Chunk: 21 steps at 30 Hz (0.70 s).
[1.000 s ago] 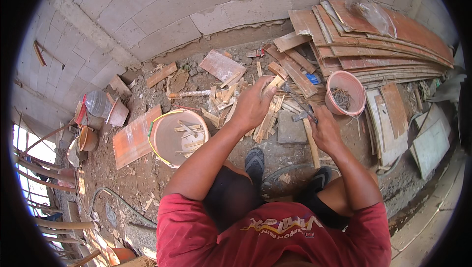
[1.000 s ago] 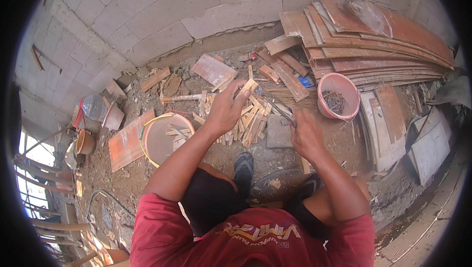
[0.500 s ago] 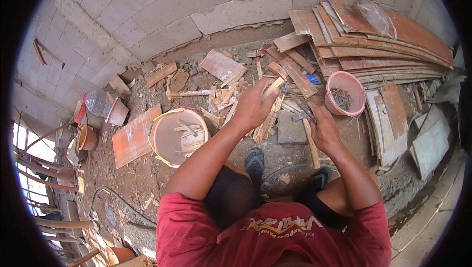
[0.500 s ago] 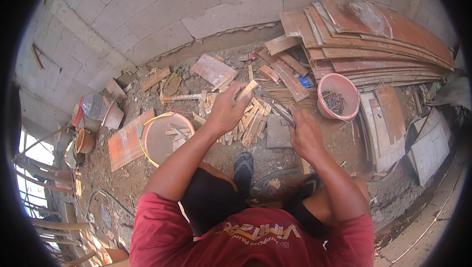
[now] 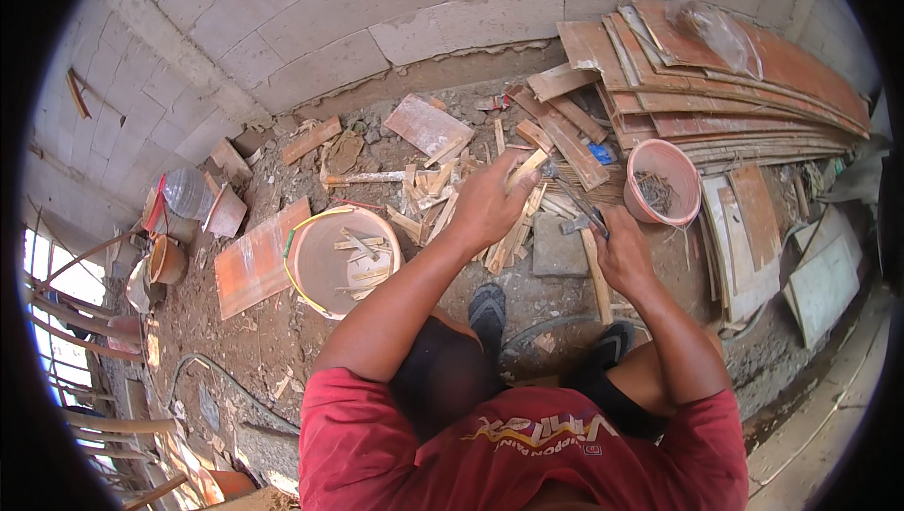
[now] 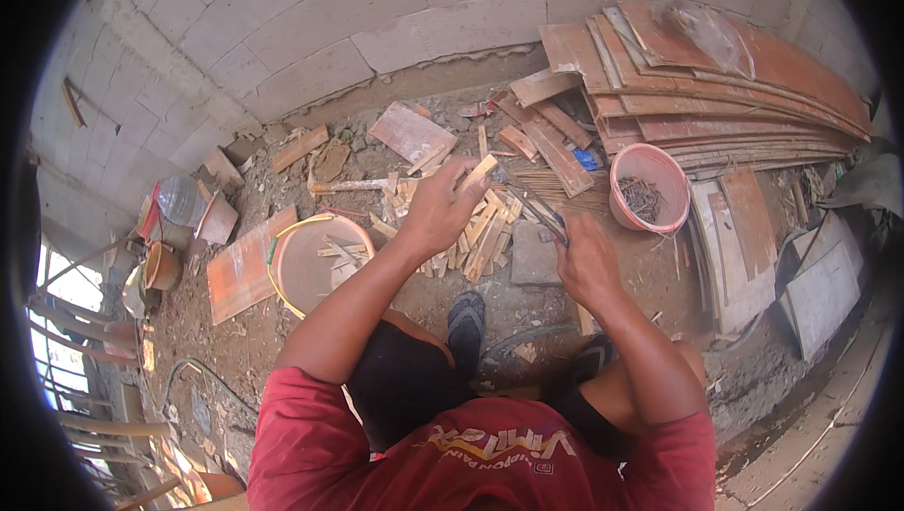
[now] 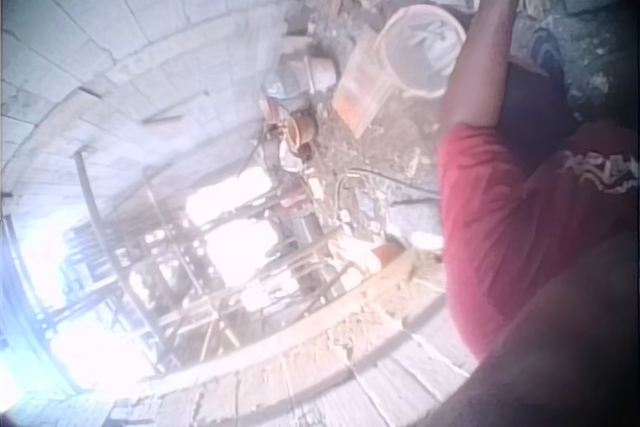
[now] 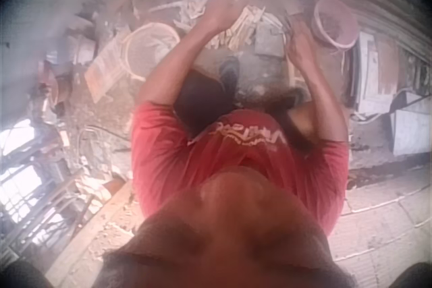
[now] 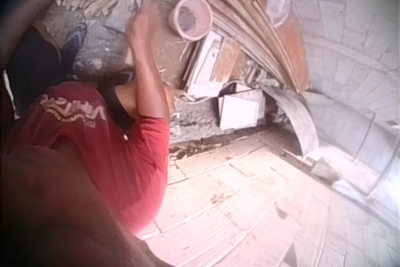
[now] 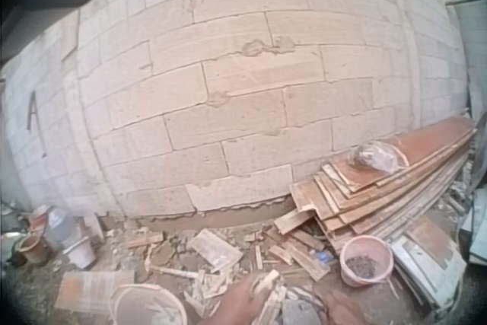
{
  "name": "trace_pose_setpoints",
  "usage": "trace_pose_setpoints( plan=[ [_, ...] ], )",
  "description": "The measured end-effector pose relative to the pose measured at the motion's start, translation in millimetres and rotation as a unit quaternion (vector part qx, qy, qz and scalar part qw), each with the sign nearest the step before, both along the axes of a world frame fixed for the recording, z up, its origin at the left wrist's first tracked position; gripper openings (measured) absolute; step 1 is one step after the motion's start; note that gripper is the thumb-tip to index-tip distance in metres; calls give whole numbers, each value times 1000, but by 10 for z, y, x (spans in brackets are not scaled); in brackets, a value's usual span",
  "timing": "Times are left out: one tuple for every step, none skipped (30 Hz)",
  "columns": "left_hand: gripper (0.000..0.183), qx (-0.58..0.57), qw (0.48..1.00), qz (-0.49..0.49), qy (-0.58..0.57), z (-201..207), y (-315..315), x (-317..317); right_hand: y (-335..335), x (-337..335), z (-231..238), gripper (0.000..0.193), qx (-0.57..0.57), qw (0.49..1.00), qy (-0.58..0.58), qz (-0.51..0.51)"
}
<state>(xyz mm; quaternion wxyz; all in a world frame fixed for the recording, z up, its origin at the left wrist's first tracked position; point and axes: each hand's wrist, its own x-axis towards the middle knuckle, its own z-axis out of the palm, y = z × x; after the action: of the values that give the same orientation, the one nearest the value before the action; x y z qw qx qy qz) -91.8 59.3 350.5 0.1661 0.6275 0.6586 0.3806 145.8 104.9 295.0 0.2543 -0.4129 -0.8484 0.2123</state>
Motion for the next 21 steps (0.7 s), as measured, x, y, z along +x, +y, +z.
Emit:
trace_pose_setpoints(
  plan=[
    [37,1,1000,0,-2,1,-1,3,-1,-5,4,26,2,1000,-11,-11],
    [37,2,1000,1,-4,3,-3,9,-4,-11,10,25,4,1000,-22,-21],
    [35,-1,1000,4,-5,16,-6,28,-5,-14,13,24,6,999,-33,-32],
    [34,-3,1000,6,-6,44,-6,54,4,-14,7,22,-2,999,-20,-34],
    [33,-6,1000,9,-7,60,-2,68,19,-15,-7,21,-10,999,-8,-37],
    [33,-11,1000,6,-13,62,10,65,38,-16,-20,19,-17,999,4,-39],
    [34,-18,1000,3,-18,61,20,59,51,-17,-32,19,-18,999,6,-39],
    [34,-23,999,0,-24,63,31,53,71,-22,-40,20,-19,999,7,-37],
    [35,-17,1000,7,-22,69,42,46,95,-33,-37,21,-19,999,8,-36],
    [36,-13,1000,13,-18,78,51,50,108,-42,-25,20,-28,999,2,-44],
    [37,-8,1000,20,-15,93,62,47,125,-64,3,20,-37,998,-4,-52],
    [38,-16,1000,18,-16,131,76,57,147,-94,36,20,-44,997,-10,-57],
    [39,-23,999,23,-17,180,35,59,132,-128,54,21,-41,997,-24,-64],
    [41,-30,998,44,-15,217,-51,6,115,-186,47,21,-39,997,-33,-56],
    [41,18,999,43,-11,144,-78,14,100,-215,30,22,-35,997,-44,-45],
    [42,30,998,52,-3,51,-92,0,120,-214,-42,20,13,998,-47,-31],
    [45,43,997,70,-3,-75,-109,-16,32,-300,67,19,-7,999,-18,-35],
    [48,-33,997,61,-25,63,-87,56,192,-187,-179,18,10,999,-4,-40],
    [50,-10,998,65,3,21,-42,73,154,-209,-97,20,-4,998,65,-24],
    [51,-37,997,61,6,214,-130,84,186,-193,-58,23,-14,999,28,-16],
    [49,14,998,49,44,158,-113,78,228,-208,-168,31,21,998,51,-23]
  ],
)
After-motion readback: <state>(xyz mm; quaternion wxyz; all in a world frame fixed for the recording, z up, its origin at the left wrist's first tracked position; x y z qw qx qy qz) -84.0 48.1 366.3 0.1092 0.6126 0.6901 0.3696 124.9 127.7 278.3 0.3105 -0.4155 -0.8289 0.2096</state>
